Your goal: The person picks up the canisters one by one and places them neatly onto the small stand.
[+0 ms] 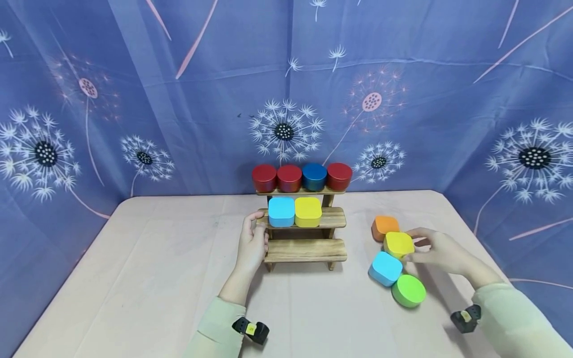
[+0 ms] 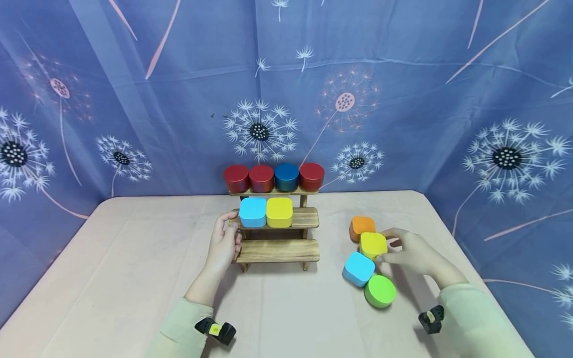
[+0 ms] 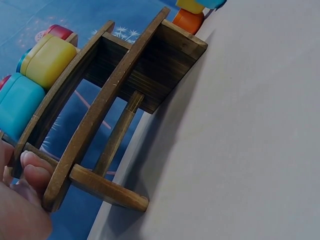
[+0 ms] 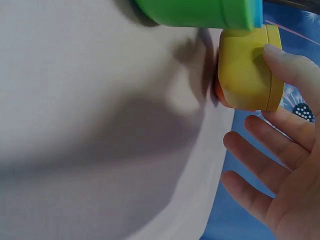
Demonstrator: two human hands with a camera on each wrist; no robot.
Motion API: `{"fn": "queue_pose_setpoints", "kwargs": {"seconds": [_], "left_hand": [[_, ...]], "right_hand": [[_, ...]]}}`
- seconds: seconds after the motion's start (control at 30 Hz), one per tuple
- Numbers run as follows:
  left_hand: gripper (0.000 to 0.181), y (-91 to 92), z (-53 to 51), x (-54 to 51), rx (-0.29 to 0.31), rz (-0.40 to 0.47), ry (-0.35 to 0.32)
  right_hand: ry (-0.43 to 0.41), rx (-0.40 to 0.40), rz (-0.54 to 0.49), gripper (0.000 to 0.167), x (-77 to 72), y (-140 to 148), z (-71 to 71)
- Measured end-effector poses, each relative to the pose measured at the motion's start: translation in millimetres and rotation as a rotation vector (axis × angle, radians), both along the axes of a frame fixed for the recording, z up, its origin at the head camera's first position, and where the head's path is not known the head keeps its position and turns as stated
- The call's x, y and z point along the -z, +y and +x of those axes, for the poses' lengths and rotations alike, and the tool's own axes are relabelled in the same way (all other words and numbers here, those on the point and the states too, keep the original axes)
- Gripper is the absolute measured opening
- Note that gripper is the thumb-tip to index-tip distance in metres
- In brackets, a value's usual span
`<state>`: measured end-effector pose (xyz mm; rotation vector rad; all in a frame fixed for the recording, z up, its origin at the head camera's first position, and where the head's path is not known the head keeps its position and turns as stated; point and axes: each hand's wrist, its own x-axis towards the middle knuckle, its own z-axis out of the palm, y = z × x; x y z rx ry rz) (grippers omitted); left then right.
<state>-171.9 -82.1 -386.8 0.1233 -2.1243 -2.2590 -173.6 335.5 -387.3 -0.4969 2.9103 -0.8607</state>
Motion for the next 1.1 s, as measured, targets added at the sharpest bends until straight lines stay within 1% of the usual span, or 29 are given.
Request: {"fn": "queue_pose_setpoints", "kwargs": {"seconds": [0.23, 0.43, 0.53, 0.73, 0.9, 1.1], "left_hand": [[0.031, 0.2, 1.7, -2.4, 0.005, 0.001, -0.002], [0.032, 0.9, 2.1, -3.5, 0.005, -0.007, -0.011], [0.032, 0.9, 2.2, -4.1, -0.001, -0.007, -0.013], [0.032, 1.2, 0.8, -2.9, -0.002, -0.004, -0.007], [0.032, 0.3, 0.7, -1.8, 0.005, 0.001, -0.013], [0.032, 0.0, 0.5, -1.4, 0.005, -0.007, -0.008]], "right_hand": [[0.088, -0.031, 0.005, 0.05, -7.6, 2.8, 2.5], [0.132, -0.038, -0.023, 0.049, -17.3, -2.0, 2.4], [0.134, -0.043, -0.056, 0.049, -23.2, -5.5, 1.7], [0.115, -0.001, -0.086, 0.049, -29.6, -17.2, -0.5], [0.126, 0.015, -0.11, 0.05, -32.1, -28.4, -2.1], [0.148, 0.013, -0.164, 0.052, -33.7, -40.5, -5.4]]}}
